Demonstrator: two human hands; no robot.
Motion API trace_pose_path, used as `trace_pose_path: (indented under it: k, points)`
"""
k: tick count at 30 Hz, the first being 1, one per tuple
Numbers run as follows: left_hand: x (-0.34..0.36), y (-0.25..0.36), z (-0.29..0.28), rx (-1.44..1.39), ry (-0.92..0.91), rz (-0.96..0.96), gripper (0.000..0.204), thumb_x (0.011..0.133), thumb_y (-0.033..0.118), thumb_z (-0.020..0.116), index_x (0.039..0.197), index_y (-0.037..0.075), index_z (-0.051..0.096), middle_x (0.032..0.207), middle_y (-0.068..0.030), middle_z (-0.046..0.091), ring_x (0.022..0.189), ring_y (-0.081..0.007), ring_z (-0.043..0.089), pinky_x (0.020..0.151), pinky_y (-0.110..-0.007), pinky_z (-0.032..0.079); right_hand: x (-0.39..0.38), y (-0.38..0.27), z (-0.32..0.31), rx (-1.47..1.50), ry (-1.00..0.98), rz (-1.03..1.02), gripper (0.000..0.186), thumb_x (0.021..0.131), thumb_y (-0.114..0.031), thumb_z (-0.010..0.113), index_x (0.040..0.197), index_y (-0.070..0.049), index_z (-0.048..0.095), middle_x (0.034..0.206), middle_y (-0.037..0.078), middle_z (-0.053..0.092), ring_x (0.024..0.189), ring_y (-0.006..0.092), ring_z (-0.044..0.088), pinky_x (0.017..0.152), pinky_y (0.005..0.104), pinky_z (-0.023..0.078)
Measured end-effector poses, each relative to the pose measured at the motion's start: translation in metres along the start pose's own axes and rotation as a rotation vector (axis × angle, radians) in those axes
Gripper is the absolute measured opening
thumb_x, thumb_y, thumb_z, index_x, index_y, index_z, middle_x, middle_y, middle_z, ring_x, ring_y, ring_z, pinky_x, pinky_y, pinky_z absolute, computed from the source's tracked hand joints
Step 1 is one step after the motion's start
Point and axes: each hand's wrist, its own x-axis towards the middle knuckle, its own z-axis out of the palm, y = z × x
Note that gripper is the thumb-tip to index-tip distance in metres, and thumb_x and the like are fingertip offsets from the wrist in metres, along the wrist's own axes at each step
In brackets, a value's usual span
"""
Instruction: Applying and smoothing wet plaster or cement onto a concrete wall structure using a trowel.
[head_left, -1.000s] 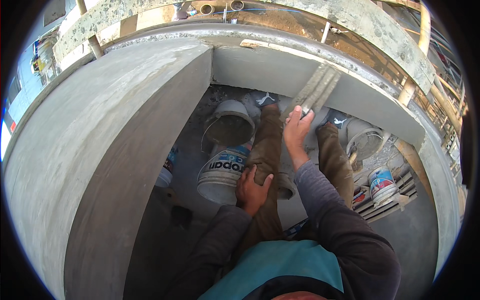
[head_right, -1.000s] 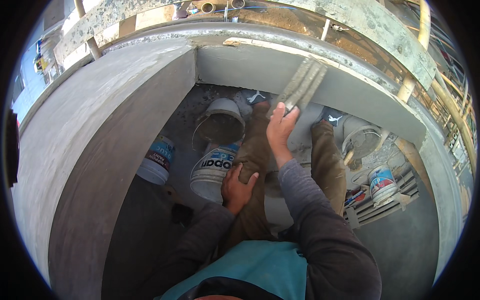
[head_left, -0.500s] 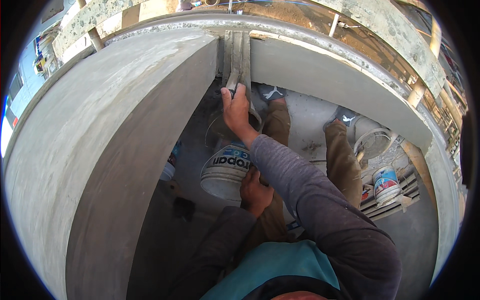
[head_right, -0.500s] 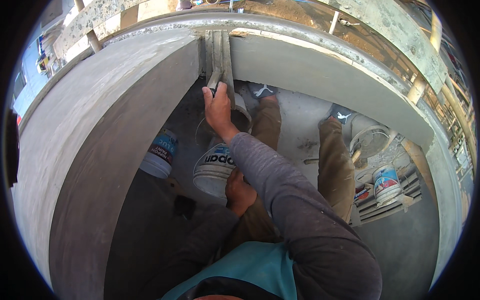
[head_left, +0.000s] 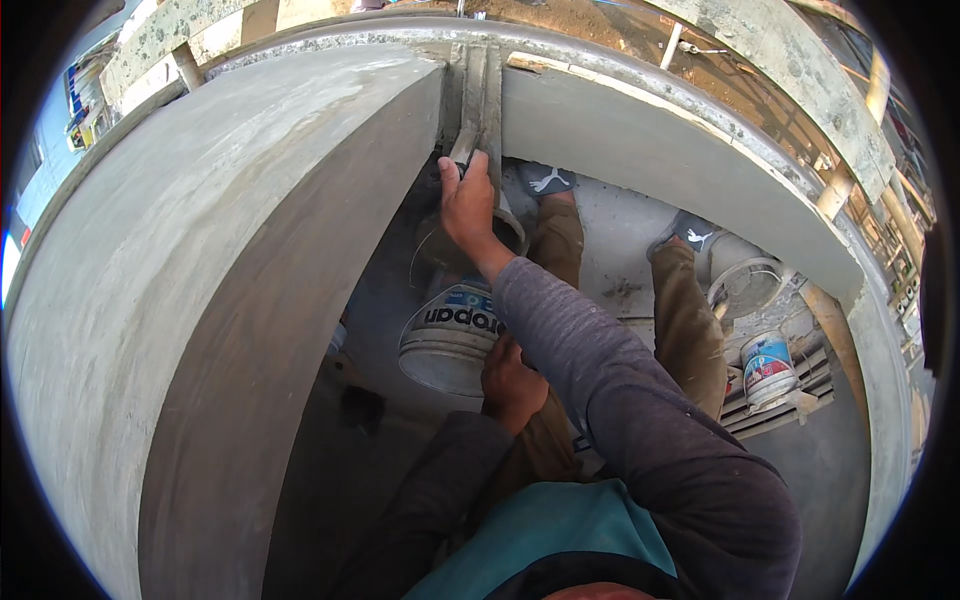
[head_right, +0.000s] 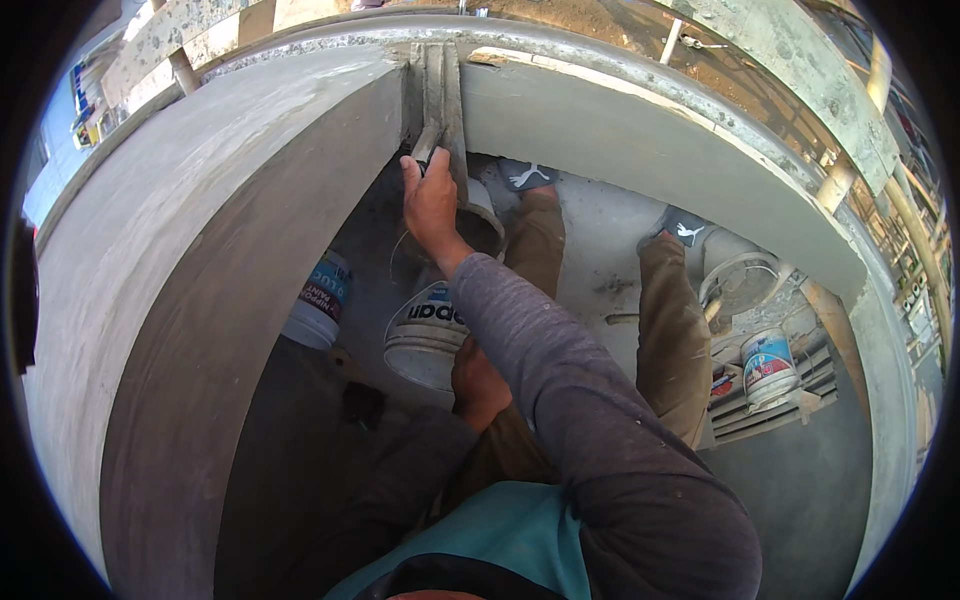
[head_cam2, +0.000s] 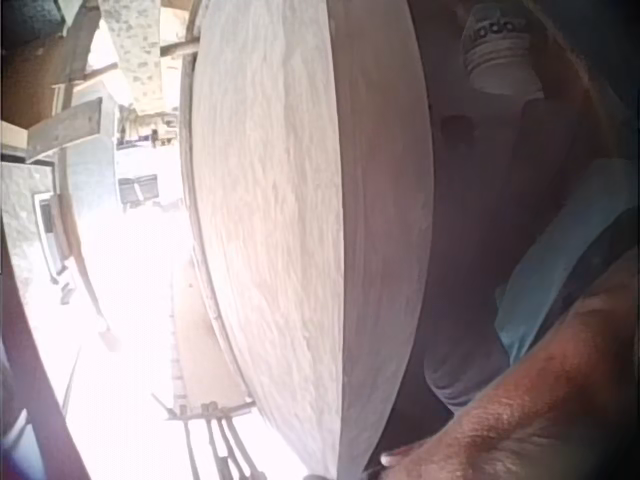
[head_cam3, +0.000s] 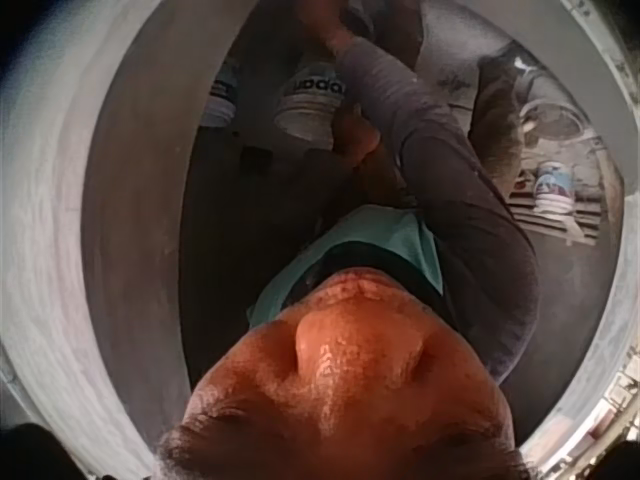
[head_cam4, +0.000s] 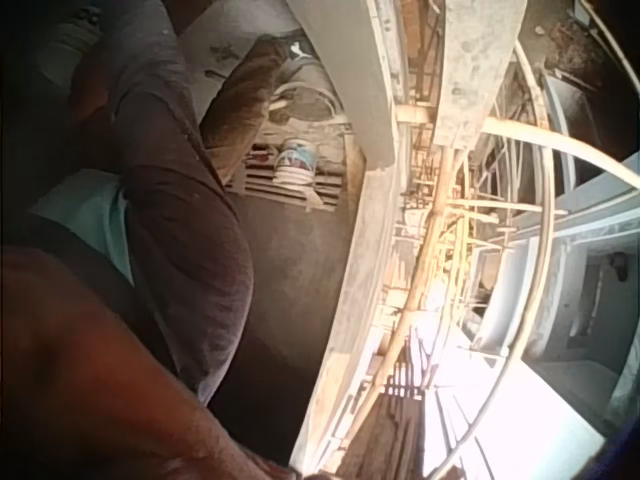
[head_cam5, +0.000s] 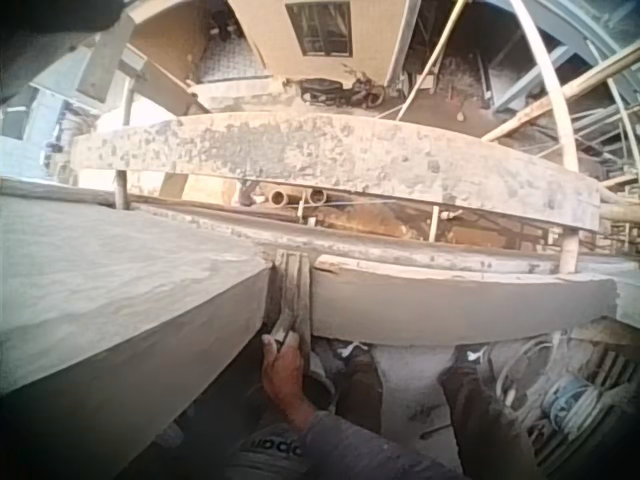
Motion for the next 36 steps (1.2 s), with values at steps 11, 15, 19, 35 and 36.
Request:
trace_pose_path:
  k: [11, 15, 19, 35, 36]
  points:
    - [-0.003, 0.007, 0.004, -0.012, 0.082, -0.050, 0.062, 0.078, 0.035, 0.076, 0.131, 0.010, 0.058, 0.137, -0.0179, 0.052, 0.125, -0.0368, 0.050, 0.104, -0.044, 0.041, -0.004, 0.047, -0.062, 0.198, 0.193, 0.178, 0.039, 0.100, -0.029, 0.055, 0.118, 0.003, 0.044, 0.084, 0.017, 0.063, 0.074, 0.0290, 0.064, 0.067, 0.0405, 0.050]
    - [-0.001, 0.011, 0.001, 0.008, 0.101, -0.120, 0.065, 0.076, 0.039, 0.077, 0.133, 0.015, 0.058, 0.137, -0.0152, 0.053, 0.126, -0.0340, 0.050, 0.105, -0.043, 0.041, -0.013, 0.042, -0.100, 0.248, 0.358, 0.247, 0.028, 0.102, -0.029, 0.051, 0.108, -0.002, 0.044, 0.077, 0.002, 0.054, 0.063, 0.0092, 0.053, 0.057, 0.0258, 0.047]
    - [-0.001, 0.019, 0.007, 0.014, 0.078, -0.101, 0.065, 0.076, 0.037, 0.077, 0.133, 0.014, 0.058, 0.137, -0.0152, 0.053, 0.126, -0.0347, 0.050, 0.104, -0.043, 0.041, 0.001, 0.050, -0.085, 0.048, 0.204, -0.015, 0.026, 0.101, -0.026, 0.054, 0.106, -0.002, 0.047, 0.076, 0.002, 0.056, 0.063, 0.0093, 0.054, 0.057, 0.0265, 0.047]
    - [-0.004, 0.013, 0.012, -0.013, 0.109, -0.068, 0.071, 0.077, 0.051, 0.075, 0.131, 0.008, 0.058, 0.133, -0.0194, 0.054, 0.123, -0.0369, 0.051, 0.103, -0.045, 0.041, 0.003, 0.050, -0.148, 0.172, 0.388, 0.222, 0.033, 0.101, -0.032, 0.054, 0.108, -0.001, 0.046, 0.080, 0.005, 0.058, 0.065, 0.0119, 0.056, 0.058, 0.0288, 0.048]
    - [-0.003, 0.014, 0.012, -0.004, 0.103, -0.072, 0.073, 0.077, 0.055, 0.074, 0.131, 0.009, 0.058, 0.134, -0.0194, 0.054, 0.123, -0.0368, 0.051, 0.103, -0.045, 0.041, 0.001, 0.052, -0.153, 0.173, 0.427, 0.235, 0.033, 0.101, -0.032, 0.054, 0.108, -0.001, 0.046, 0.080, 0.004, 0.058, 0.064, 0.0117, 0.056, 0.058, 0.0283, 0.048]
